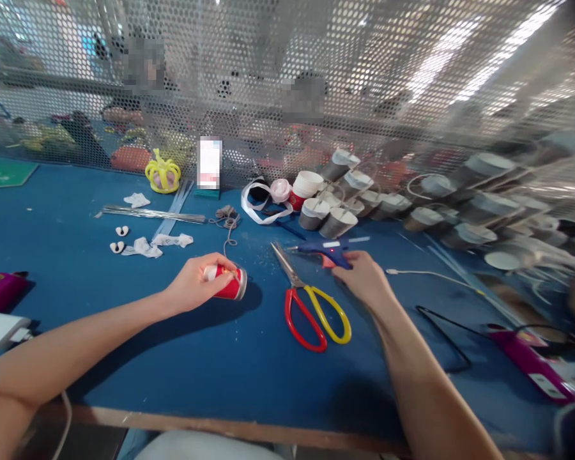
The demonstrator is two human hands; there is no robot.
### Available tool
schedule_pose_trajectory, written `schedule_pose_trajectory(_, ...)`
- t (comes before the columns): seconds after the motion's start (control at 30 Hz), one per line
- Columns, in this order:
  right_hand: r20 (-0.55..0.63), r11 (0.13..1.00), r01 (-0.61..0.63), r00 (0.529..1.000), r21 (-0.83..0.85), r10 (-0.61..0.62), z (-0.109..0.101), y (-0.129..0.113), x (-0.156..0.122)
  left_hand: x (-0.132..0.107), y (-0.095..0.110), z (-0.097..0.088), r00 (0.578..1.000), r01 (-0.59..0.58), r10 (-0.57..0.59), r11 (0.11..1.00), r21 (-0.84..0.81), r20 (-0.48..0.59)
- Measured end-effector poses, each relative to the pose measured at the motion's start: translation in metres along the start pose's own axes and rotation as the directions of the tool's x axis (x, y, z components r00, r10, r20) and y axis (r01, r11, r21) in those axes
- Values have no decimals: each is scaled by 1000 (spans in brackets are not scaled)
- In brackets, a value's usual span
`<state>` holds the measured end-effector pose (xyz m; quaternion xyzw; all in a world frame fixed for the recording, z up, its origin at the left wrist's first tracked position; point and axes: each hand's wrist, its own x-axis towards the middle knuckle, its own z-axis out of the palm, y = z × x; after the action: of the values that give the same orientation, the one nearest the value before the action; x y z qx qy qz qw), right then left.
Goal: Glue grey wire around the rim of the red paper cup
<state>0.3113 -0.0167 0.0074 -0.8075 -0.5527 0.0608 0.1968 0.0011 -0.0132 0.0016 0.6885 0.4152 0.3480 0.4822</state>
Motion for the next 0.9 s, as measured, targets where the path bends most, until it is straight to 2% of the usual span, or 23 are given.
schedule_pose_trajectory(0.07, 51, 986, -12, 999, 164, 3, -12, -14, -10, 0, -1, 0, 1000, -4, 4, 1000, 20, -6)
schedule_pose_trajectory(0.1, 138, 920, -55, 990, 387, 1, -17, -22, -16, 1, -2, 0, 1000, -12, 12, 999, 31, -7)
schedule_pose_trajectory(0.13, 244, 840, -121, 970, 530, -14, -22, -31, -22, 1, -3, 0, 1000, -19, 20, 999, 43, -7)
schedule_pose_trajectory(0.2, 368, 769, -167, 925, 617, -94, -27, -48, -35, 2, -4, 0, 1000, -30, 30, 997, 73, -5)
schedule_pose_trajectory(0.27, 393, 752, -119, 899, 648, -196, -28, -62, -47, 4, -6, -2, 1000, -28, 29, 995, 98, -6)
schedule_pose_trajectory(0.33, 400, 754, -70, 877, 654, -265, -25, -73, -59, 6, -6, -4, 1000, -25, 26, 993, 116, -6)
schedule_pose_trajectory(0.4, 428, 785, -52, 859, 618, -280, -21, -79, -69, 7, -6, -6, 1000, -27, 26, 991, 134, 8)
schedule_pose_trajectory(0.5, 469, 867, -78, 863, 492, -188, -14, -80, -79, 7, -7, -7, 999, -33, 28, 985, 168, 36)
schedule_pose_trajectory(0.57, 453, 909, -97, 885, 405, -108, -8, -77, -84, 7, -7, -7, 999, -32, 24, 982, 184, 41)
schedule_pose_trajectory(0.63, 423, 932, -83, 903, 354, -80, -3, -74, -87, 7, -6, -7, 999, -25, 17, 980, 196, 44)
schedule_pose_trajectory(0.7, 389, 943, -12, 912, 333, -126, 0, -70, -88, 8, -6, -7, 999, -18, 9, 978, 209, 43)
schedule_pose_trajectory(0.8, 295, 944, 169, 921, 284, -254, 3, -67, -89, 8, -5, -7, 999, -11, 3, 976, 218, 34)
schedule_pose_trajectory(0.9, 190, 904, 339, 900, 259, -392, 6, -65, -88, 8, -6, -7, 1000, -7, 0, 974, 226, 29)
